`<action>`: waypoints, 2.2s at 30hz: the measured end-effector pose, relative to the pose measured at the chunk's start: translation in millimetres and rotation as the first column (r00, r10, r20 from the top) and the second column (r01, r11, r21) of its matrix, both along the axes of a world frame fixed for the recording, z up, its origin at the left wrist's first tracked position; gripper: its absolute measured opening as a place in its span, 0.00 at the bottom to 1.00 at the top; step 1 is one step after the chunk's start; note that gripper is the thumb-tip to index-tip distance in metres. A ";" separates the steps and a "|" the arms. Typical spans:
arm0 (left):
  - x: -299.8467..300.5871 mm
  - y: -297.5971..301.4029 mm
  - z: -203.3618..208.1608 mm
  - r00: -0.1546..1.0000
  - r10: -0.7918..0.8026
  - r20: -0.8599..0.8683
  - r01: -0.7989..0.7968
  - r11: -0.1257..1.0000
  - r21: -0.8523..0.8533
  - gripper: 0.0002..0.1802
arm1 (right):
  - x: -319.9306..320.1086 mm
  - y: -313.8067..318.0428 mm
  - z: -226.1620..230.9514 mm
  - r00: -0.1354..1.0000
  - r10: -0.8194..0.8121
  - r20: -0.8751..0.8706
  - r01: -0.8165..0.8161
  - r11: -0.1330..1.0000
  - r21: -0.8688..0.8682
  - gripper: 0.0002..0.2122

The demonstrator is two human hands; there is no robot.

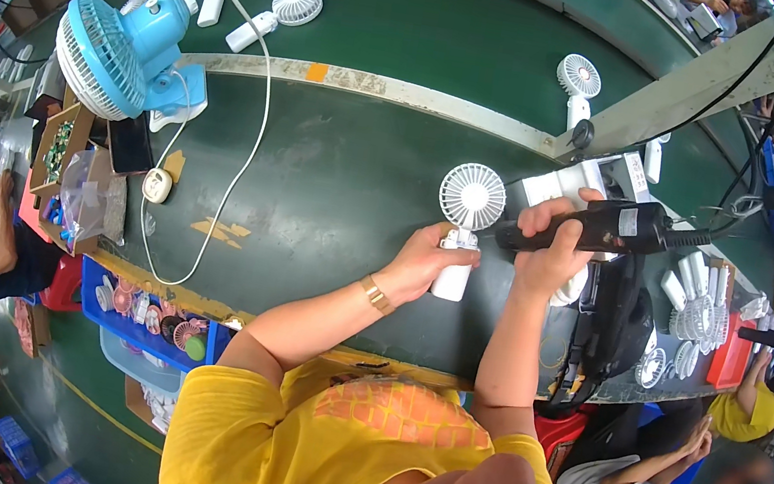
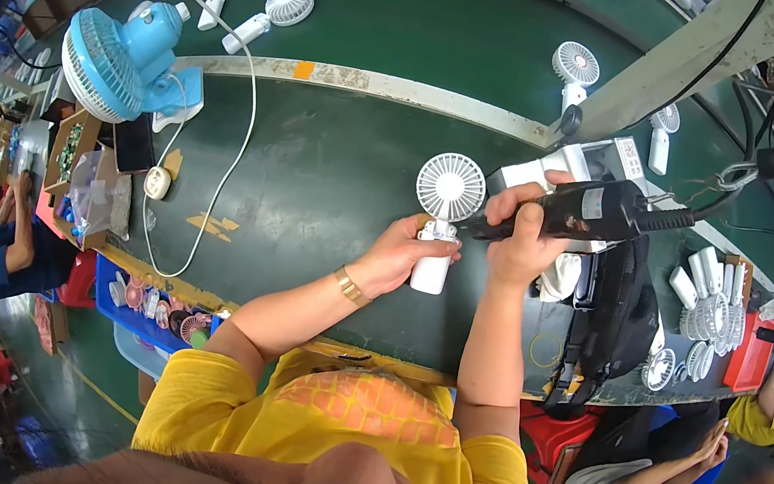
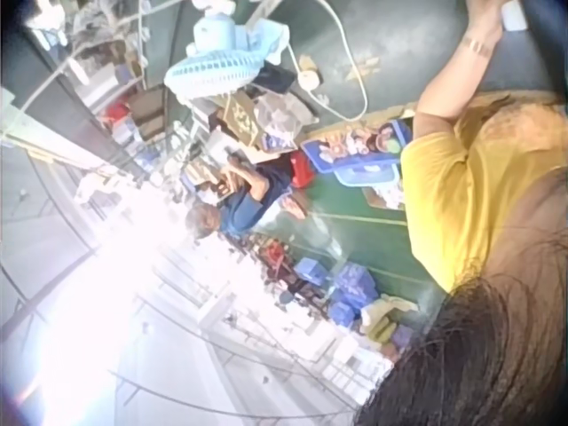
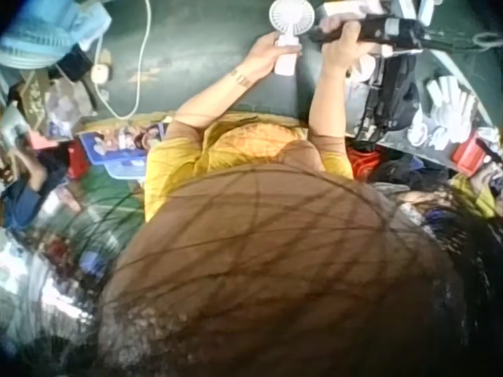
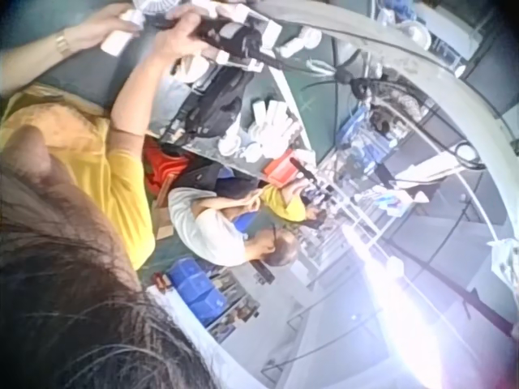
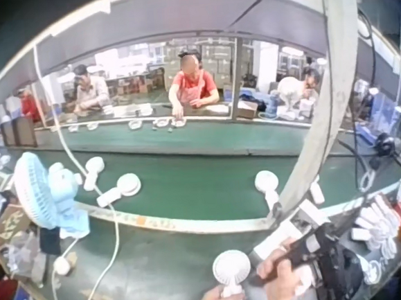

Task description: The person takes mini fans from a conveyor belt, fastens screws into each fan using an electric screwdriver, and places the assembled fans back onto the conveyor belt.

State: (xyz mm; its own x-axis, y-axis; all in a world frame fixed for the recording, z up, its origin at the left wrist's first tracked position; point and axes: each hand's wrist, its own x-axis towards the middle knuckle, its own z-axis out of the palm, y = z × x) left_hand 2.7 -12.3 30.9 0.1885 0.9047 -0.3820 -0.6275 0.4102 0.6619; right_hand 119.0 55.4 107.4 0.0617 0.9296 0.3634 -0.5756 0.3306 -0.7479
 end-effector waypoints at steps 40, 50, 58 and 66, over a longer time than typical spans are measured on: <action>-1.0 0.1 0.5 0.997 -0.070 0.022 0.068 0.995 0.070 0.24 | 12.4 20.1 16.4 0.896 -0.312 0.315 0.264 0.946 0.186 0.15; 5.7 -2.6 -7.4 0.977 -0.098 -0.189 0.118 0.988 0.098 0.18 | -19.6 -6.8 -4.7 0.996 0.010 0.089 -0.015 0.998 0.055 0.29; 7.7 -5.8 -7.2 0.973 -0.067 -0.220 0.084 0.994 0.068 0.17 | -27.0 -7.0 -16.4 0.999 0.042 0.031 -0.044 0.997 0.063 0.27; 10.1 -5.7 -6.8 0.949 -0.011 -0.316 0.047 0.993 0.105 0.18 | -33.1 -6.2 -29.8 0.999 0.035 0.035 -0.036 0.999 0.030 0.24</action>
